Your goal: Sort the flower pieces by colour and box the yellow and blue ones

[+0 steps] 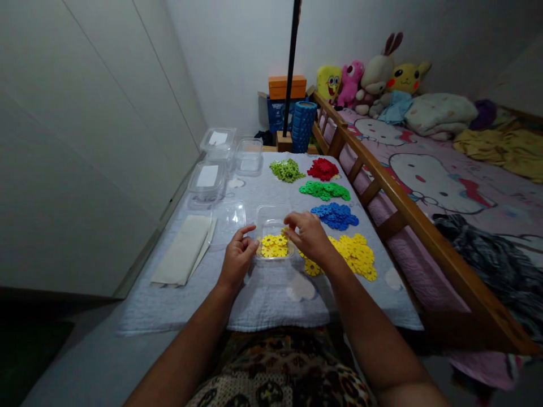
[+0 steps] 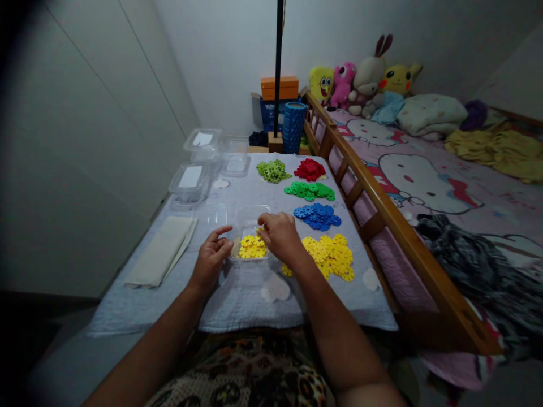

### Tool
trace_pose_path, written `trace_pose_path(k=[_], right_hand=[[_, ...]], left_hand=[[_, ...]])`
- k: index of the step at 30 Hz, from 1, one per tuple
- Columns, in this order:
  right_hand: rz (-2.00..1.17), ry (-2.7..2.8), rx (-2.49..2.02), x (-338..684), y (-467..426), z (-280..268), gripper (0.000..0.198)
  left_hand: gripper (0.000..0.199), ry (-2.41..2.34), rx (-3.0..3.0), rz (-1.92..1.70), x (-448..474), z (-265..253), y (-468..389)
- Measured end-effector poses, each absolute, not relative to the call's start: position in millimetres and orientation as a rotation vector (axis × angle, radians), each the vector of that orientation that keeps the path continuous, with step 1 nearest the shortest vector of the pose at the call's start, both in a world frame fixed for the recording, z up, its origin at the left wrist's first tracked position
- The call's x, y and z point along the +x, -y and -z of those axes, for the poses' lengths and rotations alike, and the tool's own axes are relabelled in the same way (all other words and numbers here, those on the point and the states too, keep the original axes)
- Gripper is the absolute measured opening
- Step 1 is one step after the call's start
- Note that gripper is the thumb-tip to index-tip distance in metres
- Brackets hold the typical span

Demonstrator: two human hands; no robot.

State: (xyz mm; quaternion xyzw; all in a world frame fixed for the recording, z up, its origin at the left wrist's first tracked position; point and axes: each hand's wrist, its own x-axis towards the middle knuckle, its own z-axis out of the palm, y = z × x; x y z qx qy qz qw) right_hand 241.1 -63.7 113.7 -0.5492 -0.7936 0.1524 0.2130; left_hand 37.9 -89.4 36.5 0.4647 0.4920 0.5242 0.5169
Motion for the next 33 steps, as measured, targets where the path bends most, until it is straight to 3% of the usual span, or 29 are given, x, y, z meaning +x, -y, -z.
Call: trace_pose_path(k=[4, 10, 20, 33], right_hand=[[-0.281, 2.392, -1.551, 226, 53, -100, 0.008], [-0.298, 2.538, -1.519, 223, 52, -88, 0.018], [-0.355, 2.117, -1.588, 276, 61, -96, 0.013], [-0.346, 2.311, -1.851, 294, 88, -55, 0.022]], left_hand=[[0.048, -1.176, 1.131, -1.261, 37, -36, 89], [0.049, -1.172, 1.145, -1.247, 37, -35, 89], [0.048, -1.197, 1.156, -1.256, 39, -40, 91], [0.050, -1.177, 1.131, -1.264, 39, -40, 91]])
